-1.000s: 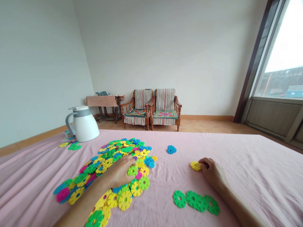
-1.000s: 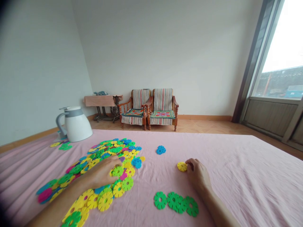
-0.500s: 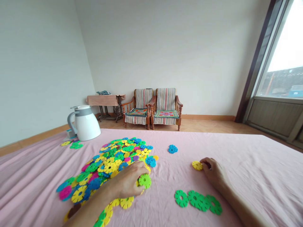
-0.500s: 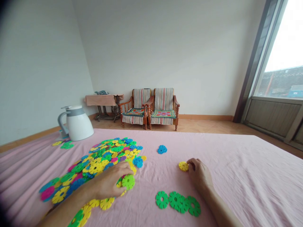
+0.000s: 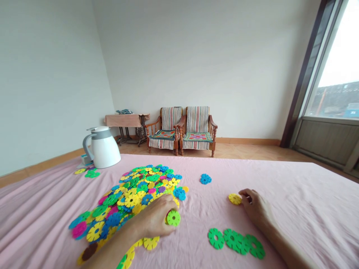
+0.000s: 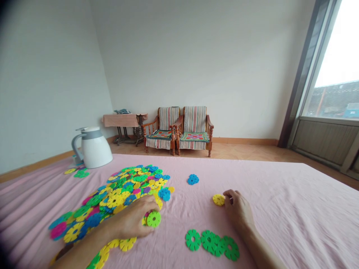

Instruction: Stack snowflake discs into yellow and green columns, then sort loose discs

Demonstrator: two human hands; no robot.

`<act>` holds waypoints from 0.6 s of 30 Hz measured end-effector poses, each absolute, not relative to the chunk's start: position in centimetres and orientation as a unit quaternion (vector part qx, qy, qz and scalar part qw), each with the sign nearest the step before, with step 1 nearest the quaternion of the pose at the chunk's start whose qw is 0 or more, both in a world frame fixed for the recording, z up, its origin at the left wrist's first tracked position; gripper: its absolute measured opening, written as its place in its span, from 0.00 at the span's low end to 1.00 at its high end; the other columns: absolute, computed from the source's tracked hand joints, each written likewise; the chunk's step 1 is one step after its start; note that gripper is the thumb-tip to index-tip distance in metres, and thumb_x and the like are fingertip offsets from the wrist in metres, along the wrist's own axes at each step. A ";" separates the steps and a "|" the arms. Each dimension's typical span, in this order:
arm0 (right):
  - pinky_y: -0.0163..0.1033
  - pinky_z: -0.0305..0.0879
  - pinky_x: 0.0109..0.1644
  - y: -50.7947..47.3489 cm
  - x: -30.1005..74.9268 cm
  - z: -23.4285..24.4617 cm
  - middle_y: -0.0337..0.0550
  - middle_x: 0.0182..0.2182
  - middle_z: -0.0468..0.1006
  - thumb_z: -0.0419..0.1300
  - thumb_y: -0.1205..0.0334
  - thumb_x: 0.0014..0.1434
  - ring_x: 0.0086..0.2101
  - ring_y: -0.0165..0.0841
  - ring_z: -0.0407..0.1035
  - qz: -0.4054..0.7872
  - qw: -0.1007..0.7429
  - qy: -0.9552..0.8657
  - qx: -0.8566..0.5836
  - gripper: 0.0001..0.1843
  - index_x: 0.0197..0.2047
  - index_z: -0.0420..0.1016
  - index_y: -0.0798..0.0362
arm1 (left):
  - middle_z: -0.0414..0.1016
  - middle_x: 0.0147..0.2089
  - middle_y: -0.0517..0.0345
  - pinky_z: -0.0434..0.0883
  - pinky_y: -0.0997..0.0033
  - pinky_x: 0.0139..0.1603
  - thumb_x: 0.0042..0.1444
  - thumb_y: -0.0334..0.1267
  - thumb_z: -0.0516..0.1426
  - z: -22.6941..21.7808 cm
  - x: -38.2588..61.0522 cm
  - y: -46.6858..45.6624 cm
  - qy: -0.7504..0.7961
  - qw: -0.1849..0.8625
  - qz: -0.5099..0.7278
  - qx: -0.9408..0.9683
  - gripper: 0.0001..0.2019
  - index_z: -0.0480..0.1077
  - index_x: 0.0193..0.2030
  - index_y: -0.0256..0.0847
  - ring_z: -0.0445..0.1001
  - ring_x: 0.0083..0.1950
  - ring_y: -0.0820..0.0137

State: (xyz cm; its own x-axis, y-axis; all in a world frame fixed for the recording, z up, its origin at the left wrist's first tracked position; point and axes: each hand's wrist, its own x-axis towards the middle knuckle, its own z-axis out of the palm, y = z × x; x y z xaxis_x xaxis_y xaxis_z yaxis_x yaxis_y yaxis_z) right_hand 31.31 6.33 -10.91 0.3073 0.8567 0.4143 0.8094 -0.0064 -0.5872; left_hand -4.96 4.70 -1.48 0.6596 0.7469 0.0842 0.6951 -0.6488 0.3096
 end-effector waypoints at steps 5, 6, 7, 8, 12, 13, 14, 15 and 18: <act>0.39 0.65 0.38 4.8 28.9 -8.0 0.46 0.42 0.71 0.48 0.59 0.57 0.36 0.34 0.71 -0.049 0.443 -0.596 -0.668 0.15 0.43 0.69 0.52 | 0.67 0.35 0.60 0.62 0.73 0.38 0.38 0.33 0.59 -1.2 -4.9 5.0 0.409 0.118 0.150 0.892 0.12 0.70 0.35 0.43 0.66 0.37 0.68; 0.39 0.64 0.38 4.5 27.9 -7.4 0.45 0.42 0.71 0.47 0.59 0.57 0.36 0.34 0.71 -0.043 0.443 -0.614 -0.652 0.14 0.43 0.69 0.52 | 0.67 0.35 0.60 0.63 0.73 0.38 0.39 0.33 0.59 -0.8 -4.9 5.4 0.412 0.119 0.164 0.888 0.13 0.70 0.36 0.43 0.66 0.37 0.68; 0.38 0.64 0.38 4.3 26.8 -6.9 0.45 0.40 0.72 0.46 0.60 0.58 0.35 0.33 0.71 -0.022 0.436 -0.636 -0.636 0.14 0.42 0.70 0.51 | 0.67 0.35 0.60 0.63 0.73 0.38 0.39 0.35 0.60 -0.4 -5.0 5.9 0.416 0.118 0.180 0.883 0.13 0.71 0.36 0.42 0.67 0.37 0.68; 0.37 0.64 0.37 4.0 25.5 -6.6 0.43 0.37 0.73 0.46 0.61 0.59 0.33 0.32 0.71 0.007 0.423 -0.661 -0.620 0.13 0.40 0.70 0.51 | 0.68 0.35 0.60 0.64 0.73 0.38 0.40 0.36 0.60 0.0 -4.9 6.6 0.422 0.116 0.196 0.878 0.13 0.71 0.37 0.42 0.67 0.37 0.69; 0.35 0.62 0.35 3.4 20.8 -6.4 0.40 0.31 0.72 0.46 0.65 0.58 0.30 0.30 0.70 0.067 0.372 -0.731 -0.568 0.12 0.34 0.70 0.51 | 0.70 0.33 0.60 0.64 0.74 0.37 0.40 0.36 0.61 1.5 -4.5 11.2 0.476 0.083 0.228 0.845 0.13 0.74 0.36 0.39 0.69 0.34 0.70; 0.34 0.61 0.35 3.4 20.1 -6.6 0.40 0.31 0.72 0.46 0.66 0.58 0.29 0.29 0.69 0.073 0.367 -0.735 -0.565 0.12 0.33 0.70 0.51 | 0.71 0.34 0.59 0.64 0.74 0.37 0.40 0.36 0.61 1.6 -4.4 12.7 0.489 0.074 0.231 0.838 0.14 0.74 0.36 0.38 0.69 0.34 0.70; 0.33 0.61 0.34 3.4 19.7 -6.9 0.40 0.31 0.72 0.46 0.66 0.58 0.29 0.29 0.69 0.077 0.364 -0.735 -0.566 0.12 0.31 0.70 0.51 | 0.72 0.35 0.58 0.65 0.74 0.37 0.40 0.36 0.61 1.6 -4.2 14.2 0.497 0.070 0.232 0.833 0.14 0.74 0.37 0.37 0.69 0.35 0.70; 0.32 0.60 0.33 3.5 19.5 -7.2 0.40 0.30 0.72 0.46 0.66 0.58 0.29 0.29 0.69 0.079 0.362 -0.734 -0.569 0.12 0.31 0.69 0.51 | 0.73 0.35 0.58 0.65 0.74 0.36 0.41 0.37 0.62 1.4 -4.0 15.7 0.507 0.068 0.231 0.828 0.14 0.74 0.38 0.36 0.70 0.35 0.69; 0.31 0.59 0.31 3.9 20.0 -8.2 0.39 0.28 0.72 0.47 0.66 0.58 0.28 0.28 0.68 0.068 0.358 -0.725 -0.585 0.12 0.29 0.69 0.51 | 0.74 0.34 0.58 0.67 0.72 0.38 0.43 0.36 0.63 0.4 -3.1 19.8 0.535 0.066 0.214 0.815 0.11 0.74 0.35 0.35 0.71 0.38 0.67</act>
